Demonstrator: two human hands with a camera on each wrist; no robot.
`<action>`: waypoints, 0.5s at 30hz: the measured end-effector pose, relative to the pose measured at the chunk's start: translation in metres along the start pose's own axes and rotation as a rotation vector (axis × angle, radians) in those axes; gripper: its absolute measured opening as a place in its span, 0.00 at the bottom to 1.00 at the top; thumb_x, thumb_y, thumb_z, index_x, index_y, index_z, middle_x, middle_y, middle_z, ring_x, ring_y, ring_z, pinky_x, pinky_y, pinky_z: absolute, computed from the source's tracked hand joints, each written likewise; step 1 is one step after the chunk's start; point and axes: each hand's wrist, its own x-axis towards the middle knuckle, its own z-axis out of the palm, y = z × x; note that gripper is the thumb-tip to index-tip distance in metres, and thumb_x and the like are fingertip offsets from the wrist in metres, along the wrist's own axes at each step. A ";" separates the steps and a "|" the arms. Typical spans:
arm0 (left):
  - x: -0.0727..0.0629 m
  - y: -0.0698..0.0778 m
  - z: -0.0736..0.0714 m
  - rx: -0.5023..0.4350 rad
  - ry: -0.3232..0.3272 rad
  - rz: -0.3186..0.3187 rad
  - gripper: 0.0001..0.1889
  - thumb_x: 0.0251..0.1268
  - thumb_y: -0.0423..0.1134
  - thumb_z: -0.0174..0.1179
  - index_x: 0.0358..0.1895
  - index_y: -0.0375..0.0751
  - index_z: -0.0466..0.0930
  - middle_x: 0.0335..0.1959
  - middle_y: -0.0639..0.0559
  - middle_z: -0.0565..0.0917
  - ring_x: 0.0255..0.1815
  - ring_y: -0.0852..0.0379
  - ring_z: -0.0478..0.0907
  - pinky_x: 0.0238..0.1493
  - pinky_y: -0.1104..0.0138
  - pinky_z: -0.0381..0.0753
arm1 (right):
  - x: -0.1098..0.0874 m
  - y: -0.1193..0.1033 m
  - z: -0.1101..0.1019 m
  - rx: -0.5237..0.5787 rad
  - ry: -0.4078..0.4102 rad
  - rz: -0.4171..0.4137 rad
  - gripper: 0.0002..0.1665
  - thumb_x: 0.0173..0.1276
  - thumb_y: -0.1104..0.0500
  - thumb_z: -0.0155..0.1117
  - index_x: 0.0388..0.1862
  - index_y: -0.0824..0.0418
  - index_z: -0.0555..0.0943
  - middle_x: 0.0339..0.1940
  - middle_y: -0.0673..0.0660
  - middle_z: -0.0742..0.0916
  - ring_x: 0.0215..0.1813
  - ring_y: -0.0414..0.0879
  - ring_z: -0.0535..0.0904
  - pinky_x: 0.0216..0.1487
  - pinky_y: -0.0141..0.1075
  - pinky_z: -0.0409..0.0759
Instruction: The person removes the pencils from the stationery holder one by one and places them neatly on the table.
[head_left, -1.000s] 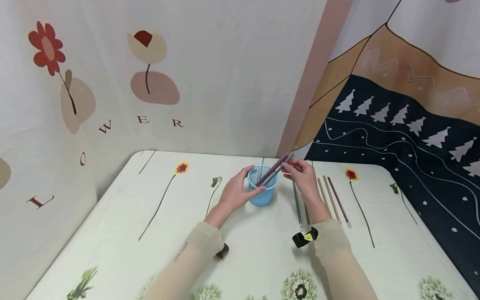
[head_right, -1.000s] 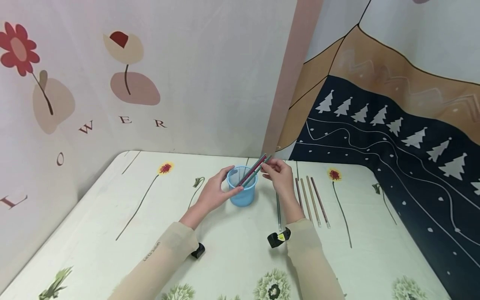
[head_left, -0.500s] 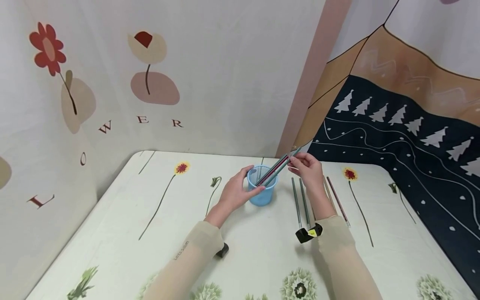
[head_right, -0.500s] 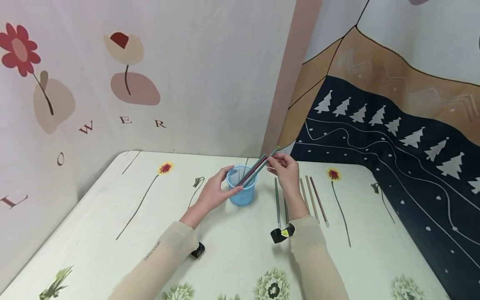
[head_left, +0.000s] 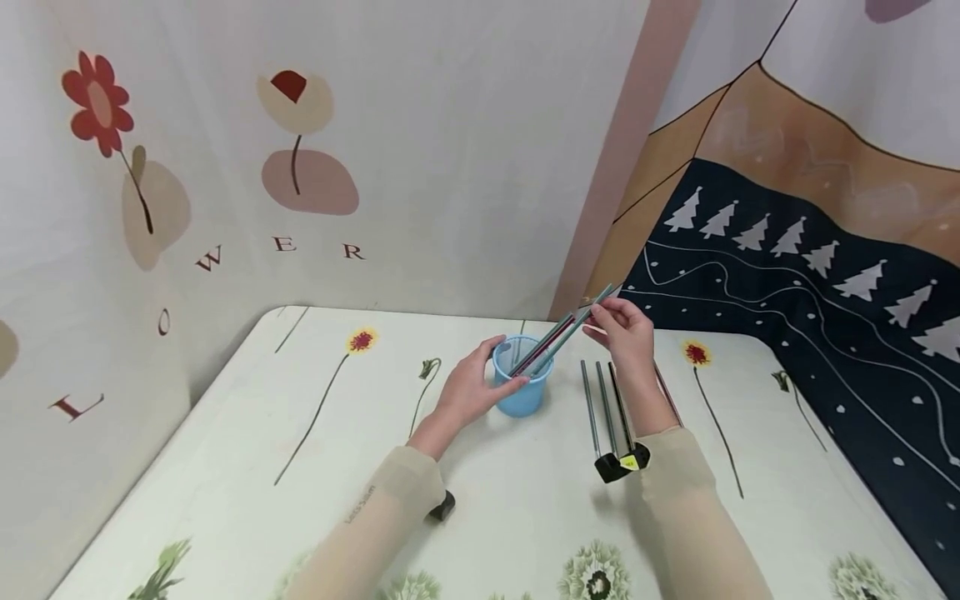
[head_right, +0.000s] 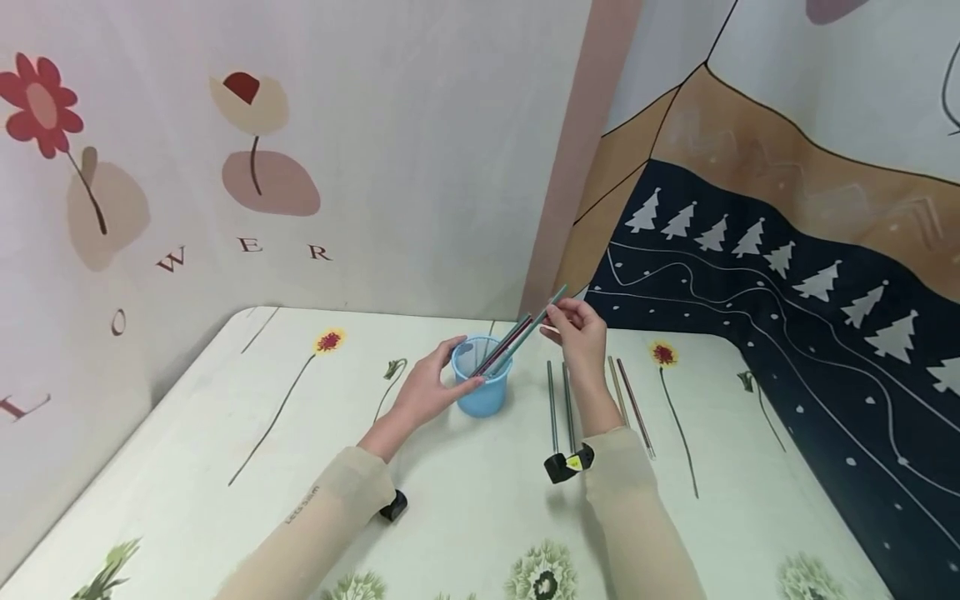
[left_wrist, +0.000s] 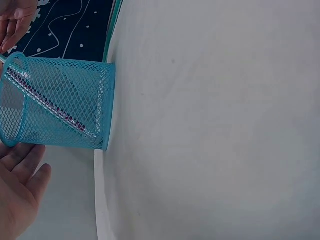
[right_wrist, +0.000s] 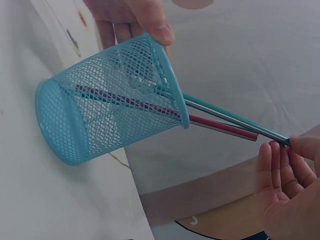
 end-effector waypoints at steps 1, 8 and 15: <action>0.000 -0.001 0.001 0.001 0.001 0.002 0.43 0.59 0.60 0.67 0.75 0.48 0.63 0.70 0.47 0.76 0.70 0.46 0.73 0.67 0.50 0.77 | 0.000 -0.001 0.000 0.004 0.004 -0.001 0.04 0.73 0.64 0.60 0.42 0.56 0.78 0.34 0.44 0.87 0.35 0.34 0.86 0.42 0.27 0.88; -0.003 -0.001 0.002 0.003 -0.002 -0.011 0.43 0.58 0.61 0.68 0.75 0.50 0.63 0.70 0.48 0.76 0.70 0.46 0.74 0.67 0.50 0.77 | -0.001 -0.006 0.000 0.027 0.024 0.025 0.04 0.74 0.63 0.60 0.44 0.56 0.78 0.37 0.44 0.87 0.36 0.35 0.85 0.43 0.27 0.87; -0.003 0.000 0.002 -0.002 0.000 -0.014 0.43 0.58 0.60 0.68 0.75 0.50 0.62 0.70 0.49 0.76 0.70 0.47 0.73 0.67 0.50 0.77 | 0.002 -0.010 -0.001 0.052 0.025 0.009 0.03 0.73 0.62 0.60 0.44 0.56 0.78 0.37 0.43 0.87 0.36 0.35 0.84 0.43 0.28 0.88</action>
